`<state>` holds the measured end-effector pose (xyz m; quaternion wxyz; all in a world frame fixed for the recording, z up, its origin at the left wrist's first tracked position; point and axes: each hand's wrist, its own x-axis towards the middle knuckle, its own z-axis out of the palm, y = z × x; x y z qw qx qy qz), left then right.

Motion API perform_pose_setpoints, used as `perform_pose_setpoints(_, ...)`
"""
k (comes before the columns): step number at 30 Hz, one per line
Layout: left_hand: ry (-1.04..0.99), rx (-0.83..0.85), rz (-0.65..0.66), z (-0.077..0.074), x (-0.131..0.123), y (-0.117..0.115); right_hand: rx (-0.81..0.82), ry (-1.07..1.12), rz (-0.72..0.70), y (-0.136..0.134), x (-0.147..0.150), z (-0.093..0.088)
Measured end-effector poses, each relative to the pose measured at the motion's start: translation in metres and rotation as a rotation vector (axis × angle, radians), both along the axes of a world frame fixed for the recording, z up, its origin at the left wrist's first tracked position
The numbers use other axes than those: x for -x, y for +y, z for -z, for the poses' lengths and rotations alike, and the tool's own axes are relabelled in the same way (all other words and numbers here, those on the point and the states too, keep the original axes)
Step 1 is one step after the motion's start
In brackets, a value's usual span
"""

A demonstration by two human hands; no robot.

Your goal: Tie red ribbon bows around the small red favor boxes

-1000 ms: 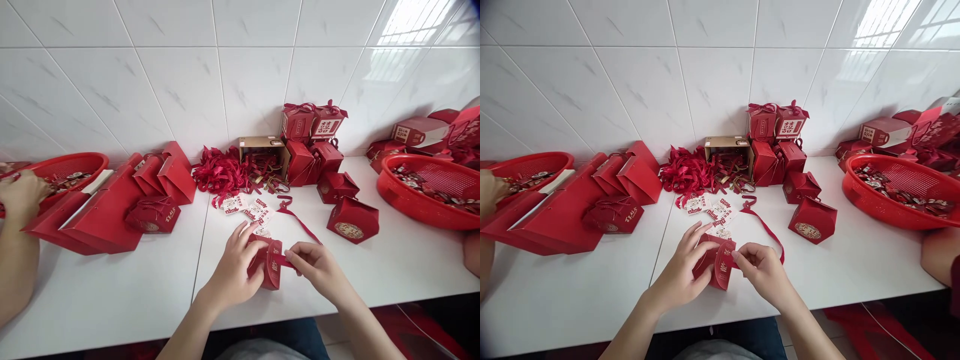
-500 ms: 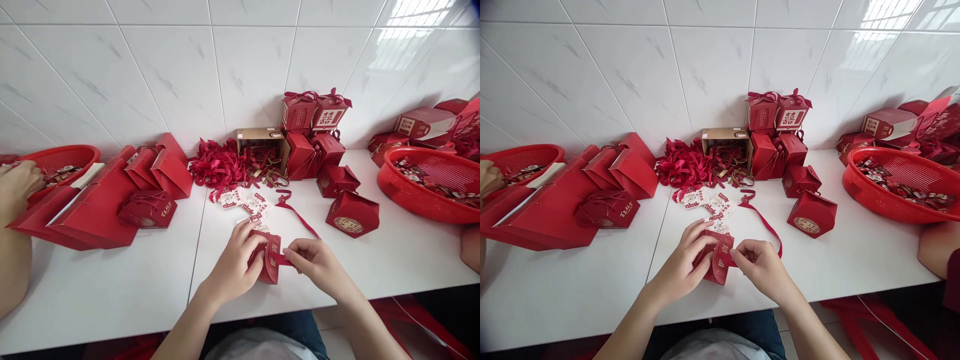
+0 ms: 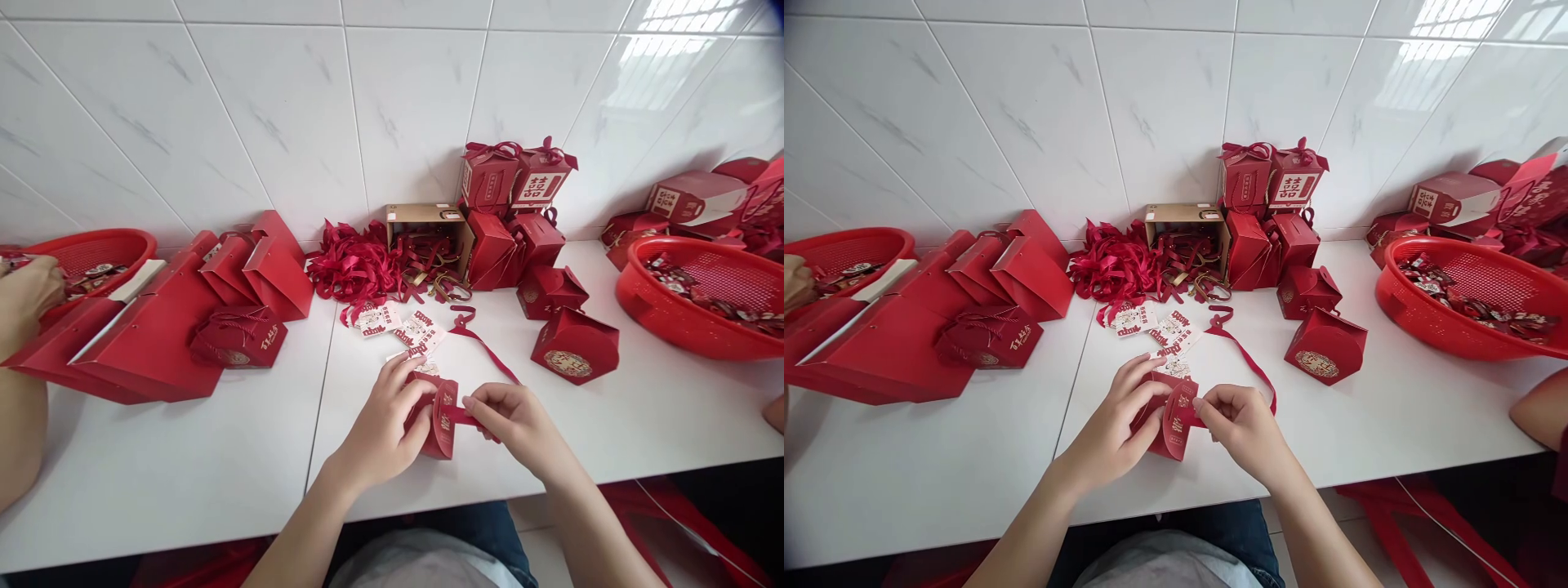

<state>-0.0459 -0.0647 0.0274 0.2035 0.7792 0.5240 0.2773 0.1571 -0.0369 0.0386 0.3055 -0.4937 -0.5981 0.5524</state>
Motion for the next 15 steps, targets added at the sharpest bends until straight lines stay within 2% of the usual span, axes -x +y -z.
perform_pose_setpoints(8, -0.048, -0.011, 0.003, 0.0, -0.002, 0.003, -0.027, -0.015, -0.055, 0.001, 0.009, 0.004)
perform_pose_setpoints(11, -0.069, 0.008, 0.021, -0.002, 0.001, 0.003, -0.171, -0.08, -0.074, 0.001, 0.01, 0.008)
perform_pose_setpoints(15, -0.072, 0.016, 0.058, -0.012, 0.007, 0.005, -0.441, -0.149, -0.015, 0.005, 0.016, 0.007)
